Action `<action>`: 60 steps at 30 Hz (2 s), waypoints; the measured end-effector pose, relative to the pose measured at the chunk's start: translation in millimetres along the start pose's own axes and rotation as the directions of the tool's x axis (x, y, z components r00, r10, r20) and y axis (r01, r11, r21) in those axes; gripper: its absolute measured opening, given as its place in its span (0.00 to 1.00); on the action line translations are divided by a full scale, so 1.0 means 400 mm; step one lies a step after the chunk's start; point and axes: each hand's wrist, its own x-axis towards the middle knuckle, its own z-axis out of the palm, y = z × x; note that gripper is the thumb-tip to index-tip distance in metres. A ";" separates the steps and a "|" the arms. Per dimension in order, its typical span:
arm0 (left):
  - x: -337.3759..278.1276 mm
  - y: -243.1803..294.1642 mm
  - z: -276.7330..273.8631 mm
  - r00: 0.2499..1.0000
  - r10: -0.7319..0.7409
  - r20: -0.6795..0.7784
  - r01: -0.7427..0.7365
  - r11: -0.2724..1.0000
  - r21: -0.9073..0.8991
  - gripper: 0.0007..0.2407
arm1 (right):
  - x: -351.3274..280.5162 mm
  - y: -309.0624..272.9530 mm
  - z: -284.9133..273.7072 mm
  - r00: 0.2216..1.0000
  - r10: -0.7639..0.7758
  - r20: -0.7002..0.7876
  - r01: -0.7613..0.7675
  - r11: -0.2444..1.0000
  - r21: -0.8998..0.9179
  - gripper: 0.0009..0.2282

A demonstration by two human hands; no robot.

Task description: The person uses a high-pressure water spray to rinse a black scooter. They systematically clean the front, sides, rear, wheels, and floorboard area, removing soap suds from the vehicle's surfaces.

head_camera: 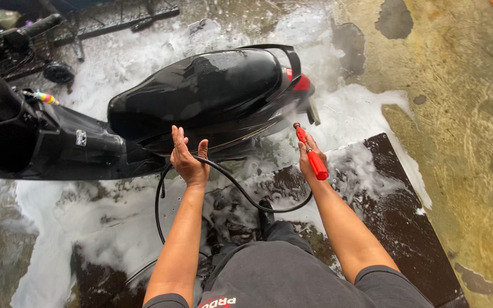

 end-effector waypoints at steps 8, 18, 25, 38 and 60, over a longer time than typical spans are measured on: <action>-0.034 -0.087 -0.142 0.995 -0.066 -0.079 0.068 0.998 0.014 0.34 | -0.055 0.000 0.175 0.980 -0.169 0.104 0.170 0.986 -0.001 0.21; -0.108 -0.266 -0.358 0.957 -0.179 -0.228 0.191 0.981 0.033 0.33 | -0.226 -0.169 0.335 0.928 -0.150 0.340 0.165 0.986 -0.016 0.20; -0.148 -0.381 -0.533 0.925 -0.182 -0.335 0.202 0.979 0.028 0.33 | -0.365 -0.271 0.483 0.837 -0.269 0.477 0.317 0.948 -0.022 0.21; -0.172 -0.512 -0.766 0.864 -0.232 -0.447 0.226 0.972 -0.068 0.33 | -0.488 -0.640 0.605 0.634 -0.294 0.715 0.481 0.874 -0.067 0.21; 0.219 -0.693 -0.769 0.738 -0.340 -0.583 0.229 0.939 -0.258 0.26 | -0.361 -1.226 0.614 0.191 -0.870 0.454 0.535 0.480 0.695 0.19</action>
